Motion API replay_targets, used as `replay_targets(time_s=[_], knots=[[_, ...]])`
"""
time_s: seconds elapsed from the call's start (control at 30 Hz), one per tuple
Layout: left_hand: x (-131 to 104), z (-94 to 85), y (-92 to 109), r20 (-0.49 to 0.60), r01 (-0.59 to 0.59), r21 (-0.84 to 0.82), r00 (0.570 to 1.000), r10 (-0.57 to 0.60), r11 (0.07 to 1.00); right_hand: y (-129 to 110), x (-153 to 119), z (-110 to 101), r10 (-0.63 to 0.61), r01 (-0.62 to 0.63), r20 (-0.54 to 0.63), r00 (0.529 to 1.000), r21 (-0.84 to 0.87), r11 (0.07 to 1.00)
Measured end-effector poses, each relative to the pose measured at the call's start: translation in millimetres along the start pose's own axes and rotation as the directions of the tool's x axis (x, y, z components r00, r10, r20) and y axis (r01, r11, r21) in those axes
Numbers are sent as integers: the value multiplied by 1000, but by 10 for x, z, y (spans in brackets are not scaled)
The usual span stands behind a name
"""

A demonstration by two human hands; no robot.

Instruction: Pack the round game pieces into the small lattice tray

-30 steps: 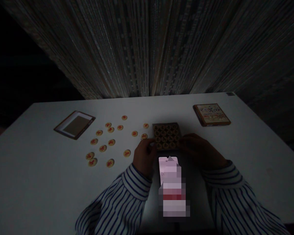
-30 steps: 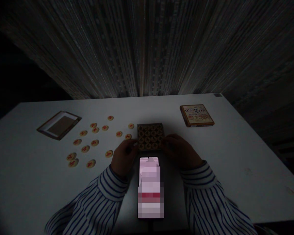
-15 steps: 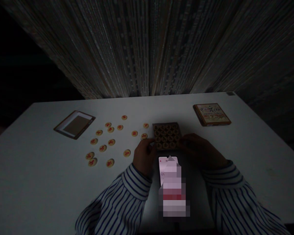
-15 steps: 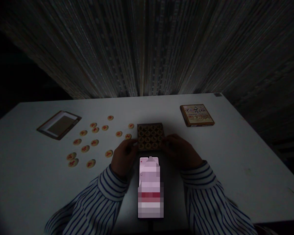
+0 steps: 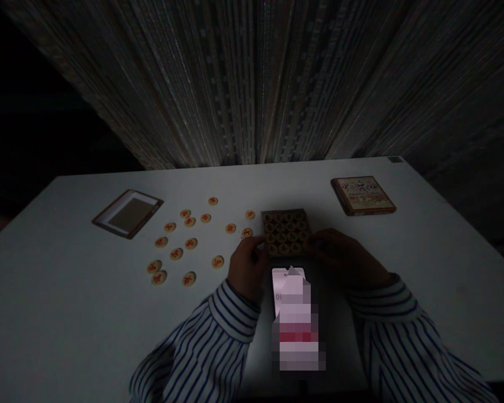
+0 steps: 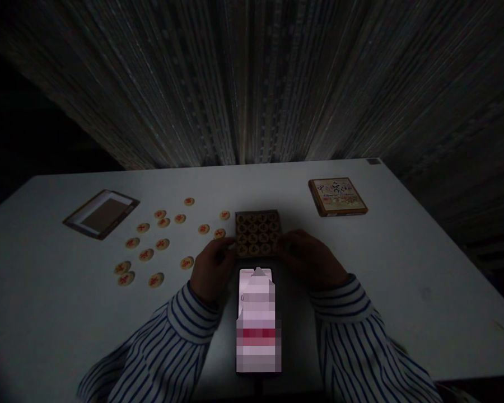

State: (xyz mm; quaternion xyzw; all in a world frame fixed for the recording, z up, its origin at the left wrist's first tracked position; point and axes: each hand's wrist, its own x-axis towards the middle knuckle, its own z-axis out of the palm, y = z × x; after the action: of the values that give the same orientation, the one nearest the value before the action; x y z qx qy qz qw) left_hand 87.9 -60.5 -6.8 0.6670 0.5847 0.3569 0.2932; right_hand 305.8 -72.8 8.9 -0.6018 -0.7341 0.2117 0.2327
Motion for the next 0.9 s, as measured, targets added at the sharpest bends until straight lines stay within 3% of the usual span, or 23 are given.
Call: replay_targets(time_s=[0.63, 0.9], knots=[[-1, 4, -4, -2, -28, 26, 1000, 28, 999, 2, -8, 0, 13, -13, 9, 1000, -1, 1000], [-3, 12, -13, 14, 1, 32, 1000, -2, 999, 36, -6, 7, 83, -84, 15, 996, 51, 995]])
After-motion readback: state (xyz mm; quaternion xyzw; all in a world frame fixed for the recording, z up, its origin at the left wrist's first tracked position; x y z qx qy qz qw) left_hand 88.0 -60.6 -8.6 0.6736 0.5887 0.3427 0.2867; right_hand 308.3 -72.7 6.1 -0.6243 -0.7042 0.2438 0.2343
